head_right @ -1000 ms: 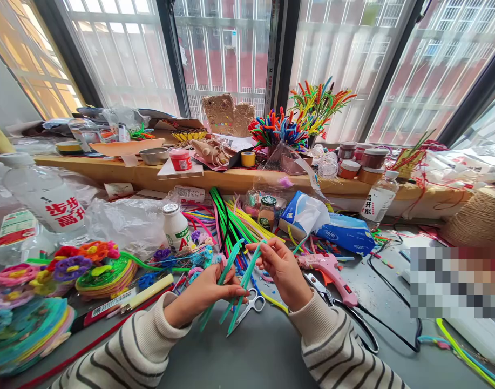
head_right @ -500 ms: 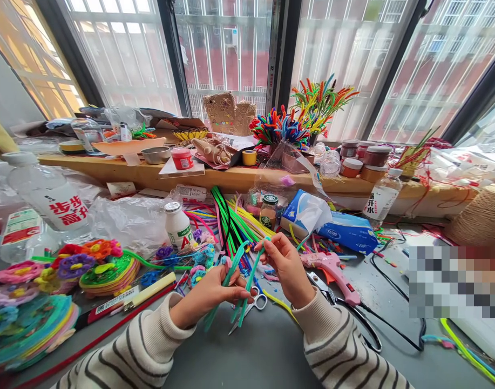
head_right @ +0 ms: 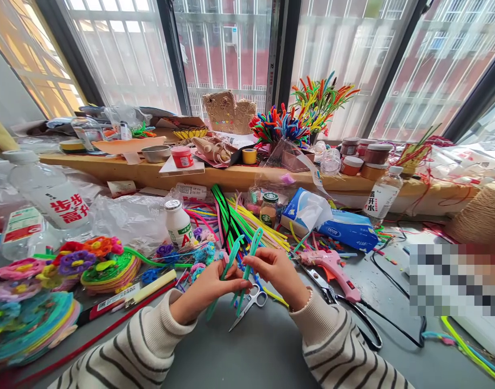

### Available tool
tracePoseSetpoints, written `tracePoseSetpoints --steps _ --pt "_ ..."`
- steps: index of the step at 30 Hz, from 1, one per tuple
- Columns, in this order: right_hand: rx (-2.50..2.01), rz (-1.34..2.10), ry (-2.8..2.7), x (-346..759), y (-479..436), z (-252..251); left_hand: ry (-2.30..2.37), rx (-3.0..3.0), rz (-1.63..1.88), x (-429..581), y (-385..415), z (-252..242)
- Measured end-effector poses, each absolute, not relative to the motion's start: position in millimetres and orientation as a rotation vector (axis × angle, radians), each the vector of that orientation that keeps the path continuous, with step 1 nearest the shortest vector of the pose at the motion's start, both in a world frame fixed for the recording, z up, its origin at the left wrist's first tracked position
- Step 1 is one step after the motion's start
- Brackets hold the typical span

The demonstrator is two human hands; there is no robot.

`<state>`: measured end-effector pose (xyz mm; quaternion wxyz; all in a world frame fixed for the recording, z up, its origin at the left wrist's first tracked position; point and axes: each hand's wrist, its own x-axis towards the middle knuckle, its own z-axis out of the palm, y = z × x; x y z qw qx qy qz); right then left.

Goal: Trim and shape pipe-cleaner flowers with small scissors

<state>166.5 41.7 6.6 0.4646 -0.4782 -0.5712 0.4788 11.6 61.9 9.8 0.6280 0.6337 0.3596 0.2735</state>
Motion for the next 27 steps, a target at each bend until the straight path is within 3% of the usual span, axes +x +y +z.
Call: tracePoseSetpoints --steps 14,23,27 --pt "-1.080 1.258 -0.992 166.6 44.5 2.7 0.753 1.341 0.648 17.0 60.4 0.1" --pt "-1.124 1.291 -1.233 164.5 45.2 6.6 0.791 1.287 0.712 11.3 70.4 3.6" --pt "-1.242 1.109 -1.336 186.7 41.5 21.2 0.836 1.255 0.848 8.5 76.4 -0.5"
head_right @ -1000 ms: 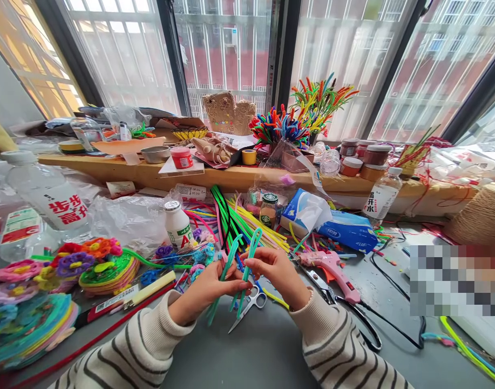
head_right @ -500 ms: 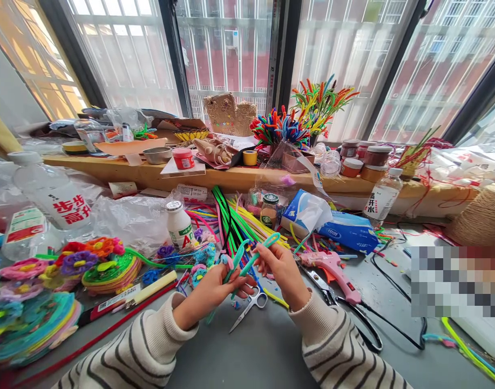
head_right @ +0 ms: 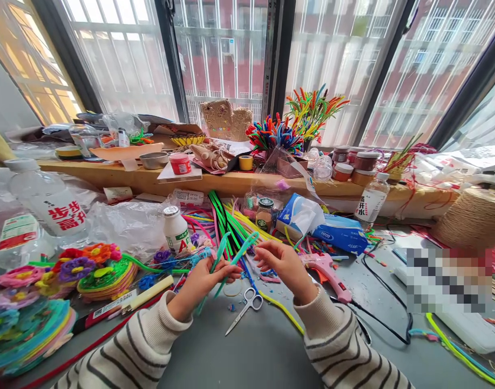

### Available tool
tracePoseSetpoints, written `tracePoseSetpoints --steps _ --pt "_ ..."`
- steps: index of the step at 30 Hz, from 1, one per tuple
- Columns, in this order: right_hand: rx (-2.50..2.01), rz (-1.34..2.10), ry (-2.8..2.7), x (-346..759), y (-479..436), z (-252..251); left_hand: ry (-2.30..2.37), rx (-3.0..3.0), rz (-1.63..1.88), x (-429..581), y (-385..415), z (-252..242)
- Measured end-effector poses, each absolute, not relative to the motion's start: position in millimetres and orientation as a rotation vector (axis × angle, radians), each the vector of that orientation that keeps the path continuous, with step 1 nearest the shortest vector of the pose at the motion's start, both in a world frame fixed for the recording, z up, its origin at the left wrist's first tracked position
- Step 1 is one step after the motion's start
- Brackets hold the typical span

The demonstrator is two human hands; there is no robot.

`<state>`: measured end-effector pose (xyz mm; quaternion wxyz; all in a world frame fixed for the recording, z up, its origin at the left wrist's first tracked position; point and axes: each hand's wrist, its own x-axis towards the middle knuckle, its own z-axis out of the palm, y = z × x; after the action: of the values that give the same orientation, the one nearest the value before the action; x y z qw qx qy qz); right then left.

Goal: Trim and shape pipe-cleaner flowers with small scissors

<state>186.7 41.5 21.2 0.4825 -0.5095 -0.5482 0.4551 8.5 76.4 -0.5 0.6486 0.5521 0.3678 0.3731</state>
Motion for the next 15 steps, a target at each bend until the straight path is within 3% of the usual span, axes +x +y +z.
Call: tracePoseSetpoints --steps 4,9,15 --pt "-1.444 0.775 -1.331 219.7 31.7 34.1 0.931 1.302 0.989 4.4 83.3 -6.8" --pt "-2.070 0.226 -1.645 248.4 12.6 34.6 0.999 1.375 1.037 2.2 83.6 -8.2" --pt "-2.556 0.201 -1.836 265.4 -32.4 9.9 1.016 1.422 1.060 2.0 79.4 1.0"
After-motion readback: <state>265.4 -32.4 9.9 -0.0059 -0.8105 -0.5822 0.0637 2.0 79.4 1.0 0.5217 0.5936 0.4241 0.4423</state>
